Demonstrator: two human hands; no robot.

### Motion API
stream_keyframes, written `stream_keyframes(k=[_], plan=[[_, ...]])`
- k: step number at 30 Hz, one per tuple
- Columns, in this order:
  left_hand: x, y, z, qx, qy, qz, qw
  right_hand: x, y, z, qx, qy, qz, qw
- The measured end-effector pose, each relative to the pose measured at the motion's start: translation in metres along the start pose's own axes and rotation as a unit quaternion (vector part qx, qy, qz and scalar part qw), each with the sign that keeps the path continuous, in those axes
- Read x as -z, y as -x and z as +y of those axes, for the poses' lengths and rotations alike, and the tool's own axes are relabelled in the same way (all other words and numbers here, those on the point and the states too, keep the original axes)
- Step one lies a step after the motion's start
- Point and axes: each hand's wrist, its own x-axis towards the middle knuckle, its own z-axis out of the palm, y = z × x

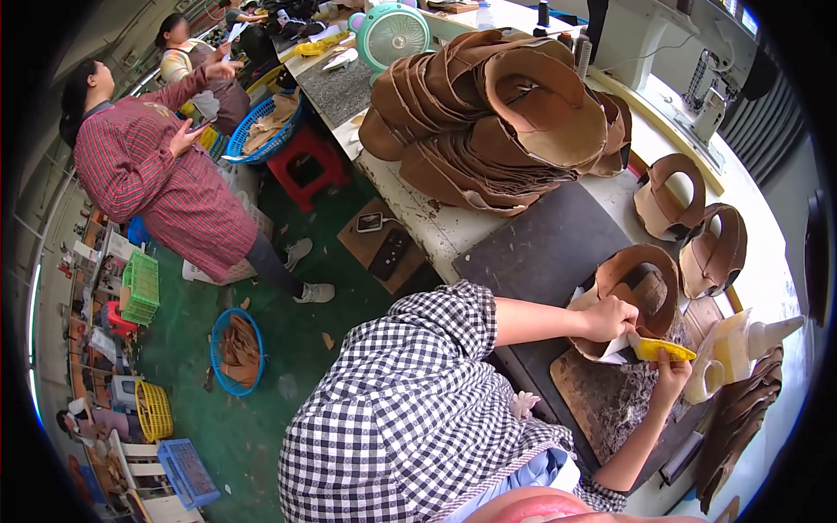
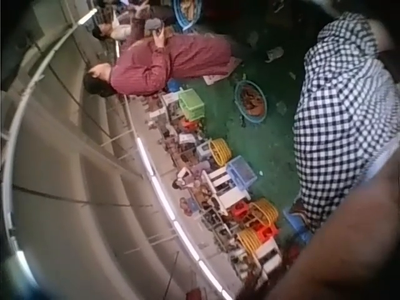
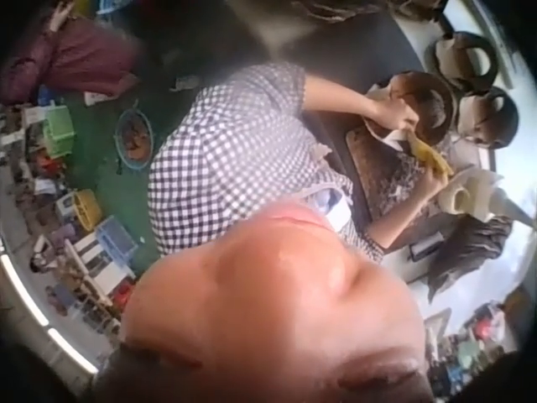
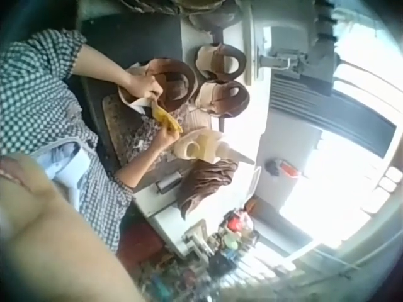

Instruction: The person applies glue to the inner surface of shoe components using a manual glue applicator.

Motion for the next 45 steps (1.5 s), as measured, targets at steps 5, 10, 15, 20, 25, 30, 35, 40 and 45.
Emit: stream_keyframes(k=[5,10,15,20,25,30,35,40,45], plan=[[0.002,0.002,-0.001,0.004,-0.003,0.002,1.0,-0.003,0.002,0.002,0.008,-0.001,0.003,1.0],[-0.002,0.004,0.003,0.027,-0.01,0.001,1.0,0.002,0.006,0.005,0.006,0.001,-0.001,1.0],[-0.012,-0.005,-0.003,0.033,0.033,-0.015,0.999,0.009,0.013,-0.002,0.044,0.095,0.044,0.993],[-0.001,-0.007,-0.019,0.152,0.108,-0.007,0.982,-0.015,0.018,-0.009,0.052,0.011,0.175,0.983],[0.006,-0.008,-0.01,0.316,0.342,-0.043,0.884,-0.032,0.027,-0.028,0.069,-0.11,0.136,0.982],[0.001,-0.007,-0.006,0.334,0.35,-0.046,0.874,-0.03,0.036,-0.021,0.082,0.075,0.129,0.985],[-0.003,-0.005,-0.003,0.331,0.342,-0.016,0.879,-0.046,0.049,-0.027,0.2,0.143,0.063,0.967],[-0.003,-0.005,0.001,0.32,0.342,-0.014,0.884,-0.033,0.035,-0.019,0.072,0.013,0.122,0.99],[-0.005,-0.004,-0.007,0.299,0.309,-0.017,0.903,-0.028,0.046,-0.027,0.125,0.054,-0.052,0.989]])
